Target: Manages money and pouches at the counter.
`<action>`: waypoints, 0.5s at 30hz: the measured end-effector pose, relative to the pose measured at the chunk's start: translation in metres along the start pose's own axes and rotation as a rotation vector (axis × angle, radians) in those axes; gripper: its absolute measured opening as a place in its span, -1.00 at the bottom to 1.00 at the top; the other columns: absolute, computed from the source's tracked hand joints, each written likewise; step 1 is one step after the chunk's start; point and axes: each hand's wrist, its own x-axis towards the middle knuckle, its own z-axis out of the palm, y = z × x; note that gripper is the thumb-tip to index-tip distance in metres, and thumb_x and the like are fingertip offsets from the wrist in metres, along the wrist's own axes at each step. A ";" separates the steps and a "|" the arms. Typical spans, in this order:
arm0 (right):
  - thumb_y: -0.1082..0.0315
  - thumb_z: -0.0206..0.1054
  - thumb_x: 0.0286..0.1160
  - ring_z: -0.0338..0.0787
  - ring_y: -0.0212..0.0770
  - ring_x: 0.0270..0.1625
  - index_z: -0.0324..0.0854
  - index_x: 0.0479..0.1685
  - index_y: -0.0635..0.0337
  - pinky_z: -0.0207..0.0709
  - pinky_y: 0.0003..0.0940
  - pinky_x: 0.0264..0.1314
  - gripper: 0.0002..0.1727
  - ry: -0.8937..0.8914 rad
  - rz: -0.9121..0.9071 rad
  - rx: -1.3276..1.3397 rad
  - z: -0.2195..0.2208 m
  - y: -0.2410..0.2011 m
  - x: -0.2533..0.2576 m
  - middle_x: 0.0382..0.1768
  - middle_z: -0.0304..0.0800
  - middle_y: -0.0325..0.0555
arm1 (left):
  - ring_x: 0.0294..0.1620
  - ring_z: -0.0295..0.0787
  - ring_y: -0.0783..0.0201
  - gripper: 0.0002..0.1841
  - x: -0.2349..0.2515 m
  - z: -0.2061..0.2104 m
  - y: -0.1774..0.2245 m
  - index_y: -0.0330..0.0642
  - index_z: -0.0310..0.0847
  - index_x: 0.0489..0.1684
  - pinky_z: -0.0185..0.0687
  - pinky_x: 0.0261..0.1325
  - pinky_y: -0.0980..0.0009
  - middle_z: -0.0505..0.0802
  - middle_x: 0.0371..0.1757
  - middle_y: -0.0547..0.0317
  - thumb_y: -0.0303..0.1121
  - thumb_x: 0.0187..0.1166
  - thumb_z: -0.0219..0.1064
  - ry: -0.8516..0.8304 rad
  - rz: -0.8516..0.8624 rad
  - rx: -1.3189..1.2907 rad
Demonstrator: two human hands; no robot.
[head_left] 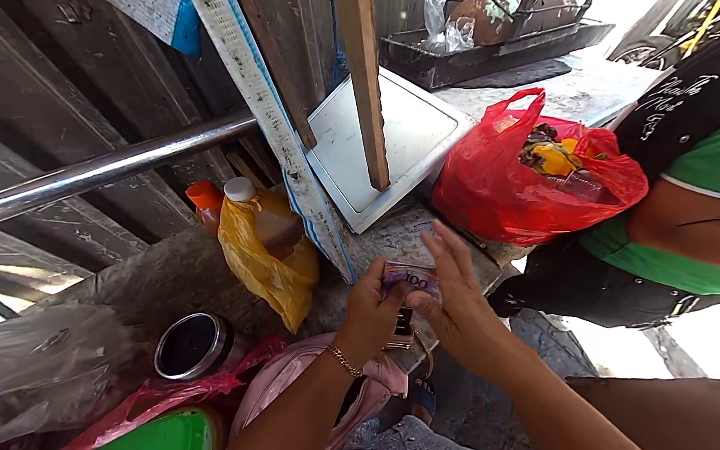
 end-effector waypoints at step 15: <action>0.45 0.41 0.49 0.86 -0.42 -0.25 0.79 -0.16 0.24 0.78 -0.41 -0.05 -0.91 -0.071 0.234 0.385 0.058 0.083 -0.008 -0.31 0.90 -0.21 | 0.12 0.80 0.29 -0.60 -0.022 -0.026 -0.055 -0.27 0.53 0.37 0.72 0.24 0.37 0.83 0.13 0.06 -0.45 0.56 0.37 0.063 -0.270 0.203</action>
